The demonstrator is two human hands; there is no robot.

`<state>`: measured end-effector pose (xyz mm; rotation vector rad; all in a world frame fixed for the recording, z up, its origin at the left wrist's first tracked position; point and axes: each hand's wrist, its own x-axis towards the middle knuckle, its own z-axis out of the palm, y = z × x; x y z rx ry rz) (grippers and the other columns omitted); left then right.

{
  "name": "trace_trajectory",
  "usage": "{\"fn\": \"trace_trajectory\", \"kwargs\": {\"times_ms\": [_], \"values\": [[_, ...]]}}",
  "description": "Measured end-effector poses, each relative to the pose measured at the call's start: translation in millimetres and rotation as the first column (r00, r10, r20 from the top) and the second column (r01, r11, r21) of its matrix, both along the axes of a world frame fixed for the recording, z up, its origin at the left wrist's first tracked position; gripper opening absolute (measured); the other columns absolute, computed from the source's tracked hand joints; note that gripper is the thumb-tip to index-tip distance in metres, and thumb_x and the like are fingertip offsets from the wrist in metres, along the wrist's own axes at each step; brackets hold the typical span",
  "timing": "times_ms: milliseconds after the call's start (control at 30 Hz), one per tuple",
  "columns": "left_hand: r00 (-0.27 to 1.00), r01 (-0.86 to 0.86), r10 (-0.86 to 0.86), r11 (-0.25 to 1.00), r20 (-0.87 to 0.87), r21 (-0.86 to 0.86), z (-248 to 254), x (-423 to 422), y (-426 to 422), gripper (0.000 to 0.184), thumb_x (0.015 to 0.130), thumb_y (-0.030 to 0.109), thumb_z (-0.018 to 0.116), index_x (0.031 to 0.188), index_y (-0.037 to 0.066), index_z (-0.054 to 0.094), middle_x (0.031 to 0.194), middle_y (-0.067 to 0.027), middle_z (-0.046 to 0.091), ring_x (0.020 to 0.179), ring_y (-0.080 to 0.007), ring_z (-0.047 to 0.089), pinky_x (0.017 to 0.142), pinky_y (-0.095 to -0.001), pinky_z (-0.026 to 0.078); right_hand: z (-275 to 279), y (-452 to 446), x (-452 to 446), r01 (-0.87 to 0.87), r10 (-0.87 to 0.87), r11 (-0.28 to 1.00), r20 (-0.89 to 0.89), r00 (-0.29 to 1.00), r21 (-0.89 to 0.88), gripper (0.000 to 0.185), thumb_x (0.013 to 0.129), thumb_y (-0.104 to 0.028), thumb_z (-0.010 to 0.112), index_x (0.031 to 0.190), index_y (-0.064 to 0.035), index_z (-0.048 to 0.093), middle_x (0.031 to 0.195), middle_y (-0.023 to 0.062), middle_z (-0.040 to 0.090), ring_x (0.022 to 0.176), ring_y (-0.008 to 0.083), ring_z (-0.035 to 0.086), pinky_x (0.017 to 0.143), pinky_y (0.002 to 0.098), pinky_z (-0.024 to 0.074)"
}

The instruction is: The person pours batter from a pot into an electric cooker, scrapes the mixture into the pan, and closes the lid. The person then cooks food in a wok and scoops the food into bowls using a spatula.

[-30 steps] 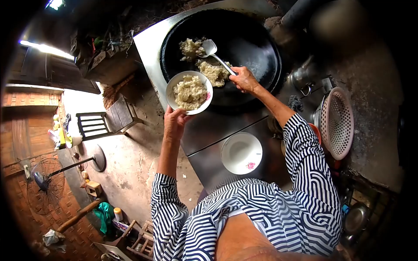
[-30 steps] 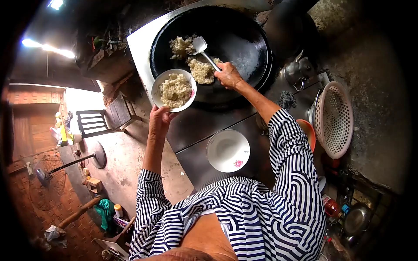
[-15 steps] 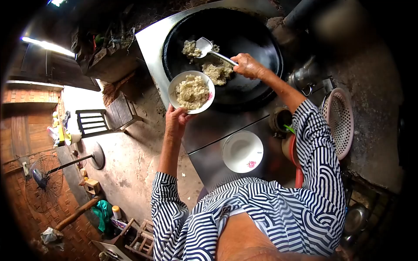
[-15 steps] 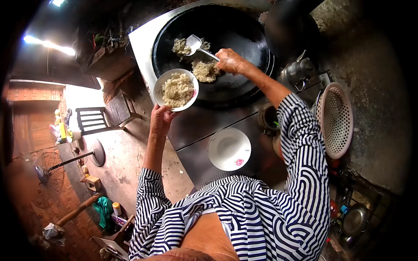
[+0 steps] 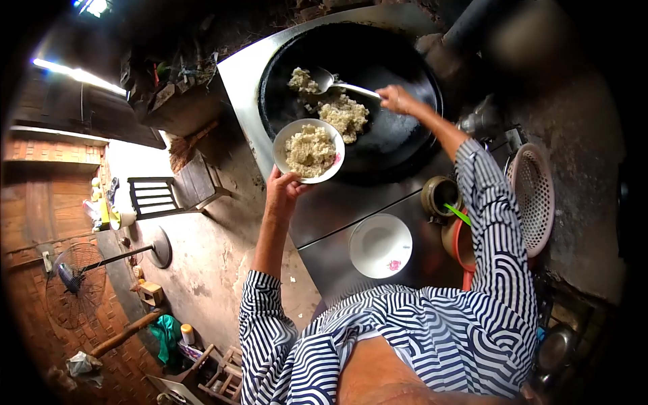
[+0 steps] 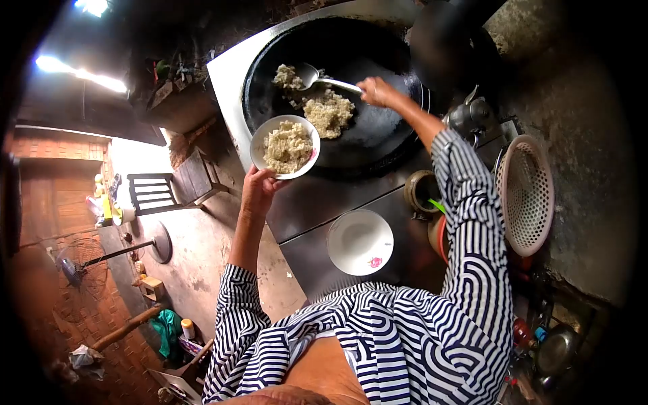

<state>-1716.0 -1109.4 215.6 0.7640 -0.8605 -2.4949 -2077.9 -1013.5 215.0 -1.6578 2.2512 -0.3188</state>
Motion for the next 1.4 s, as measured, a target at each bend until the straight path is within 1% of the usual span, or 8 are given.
{"fn": "trace_trajectory", "kwargs": {"times_ms": [167, 400, 533, 633, 733, 1000, 1333, 1400], "values": [[0.999, 0.0, 0.0, 1.0, 0.035, 0.01, 9, -4, -3, 0.045, 0.075, 0.001, 0.044, 0.118, -0.001, 0.032, 0.111, -0.0179, 0.048, 0.092, -0.0297, 0.056, 0.073, -0.0415, 0.052, -35, 30, 32, 0.377, -0.372, 0.925, 0.333, 0.866, 0.054, 0.042, 0.071, -0.013, 0.053, 0.113, -0.0089, 0.052, 0.1, 0.0118, 0.06, 0.084, 0.0204, 0.058, 0.076, 0.0283, 0.0435], [0.992, -0.08, 0.079, 0.997, 0.1, -0.004, 11, -27, -15, 0.047, 0.072, -0.001, 0.041, 0.118, 0.001, 0.031, 0.11, -0.0176, 0.048, 0.09, -0.0288, 0.056, 0.071, -0.0389, 0.053, 26, 59, 45, 0.374, -0.264, 0.909, 0.44, 0.859, -0.184, 0.043, 0.072, -0.013, 0.052, 0.114, -0.008, 0.05, 0.112, 0.0134, 0.053, 0.101, 0.025, 0.052, 0.086, 0.0293, 0.0405], [1.0, 0.009, -0.012, 0.981, -0.013, -0.194, -33, -47, -47, 0.051, 0.07, -0.005, 0.04, 0.12, 0.002, 0.029, 0.108, -0.0188, 0.048, 0.089, -0.0314, 0.056, 0.068, -0.039, 0.052, 105, 87, 58, 0.182, -0.17, 0.906, 0.064, 0.983, -0.382, 0.039, 0.076, -0.011, 0.051, 0.114, -0.0114, 0.05, 0.1, 0.0133, 0.058, 0.088, 0.0262, 0.058, 0.076, 0.0307, 0.0465], [0.997, -0.065, 0.066, 0.998, -0.035, 0.022, -7, -69, -42, 0.053, 0.069, -0.007, 0.04, 0.12, 0.003, 0.028, 0.11, -0.0192, 0.046, 0.092, -0.033, 0.054, 0.071, -0.0423, 0.051, 159, 109, 88, 0.046, -0.158, 0.974, -0.522, 0.838, -0.221, 0.04, 0.076, -0.006, 0.049, 0.113, -0.0195, 0.053, 0.062, 0.0071, 0.049, 0.06, 0.0227, 0.055, 0.055, 0.0338, 0.0467], [0.994, -0.091, 0.096, 0.993, -0.055, 0.078, 0, -86, -31, 0.056, 0.069, -0.007, 0.041, 0.121, 0.006, 0.027, 0.114, -0.0186, 0.044, 0.096, -0.0339, 0.052, 0.077, -0.048, 0.048, 176, 123, 100, -0.107, -0.049, 0.974, -0.649, 0.759, -0.2, 0.041, 0.076, -0.004, 0.048, 0.113, -0.0214, 0.053, 0.06, 0.008, 0.047, 0.059, 0.025, 0.054, 0.054, 0.0334, 0.0466], [0.989, -0.083, 0.094, 0.992, -0.117, 0.092, -6, -88, -5, 0.058, 0.066, -0.012, 0.041, 0.118, 0.011, 0.032, 0.111, -0.0168, 0.046, 0.096, -0.0353, 0.052, 0.072, -0.052, 0.049, 191, 155, 77, 0.425, -0.422, 0.905, 0.22, 0.88, 0.036, 0.039, 0.07, -0.009, 0.056, 0.108, -0.0092, 0.055, 0.092, 0.0152, 0.06, 0.085, 0.0237, 0.059, 0.076, 0.0296, 0.0448], [0.995, -0.101, 0.101, 0.995, -0.014, 0.009, -14, -85, -5, 0.059, 0.068, -0.012, 0.04, 0.122, 0.011, 0.029, 0.114, -0.017, 0.045, 0.095, -0.0359, 0.053, 0.075, -0.0514, 0.047, 196, 175, 91, 0.384, -0.384, 0.903, 0.037, 0.922, -0.195, 0.04, 0.071, -0.009, 0.055, 0.111, -0.0102, 0.053, 0.09, 0.0129, 0.061, 0.083, 0.0221, 0.06, 0.074, 0.0306, 0.0458], [0.994, -0.103, 0.104, 0.994, -0.03, 0.021, -15, -86, -5, 0.058, 0.068, -0.011, 0.04, 0.121, 0.011, 0.031, 0.113, -0.0167, 0.046, 0.094, -0.0352, 0.054, 0.073, -0.0505, 0.048, 210, 166, 106, 0.27, -0.283, 0.958, -0.442, 0.851, -0.093, 0.04, 0.074, -0.009, 0.053, 0.114, -0.0137, 0.052, 0.077, 0.0099, 0.058, 0.073, 0.0226, 0.059, 0.067, 0.0325, 0.0475]]}}
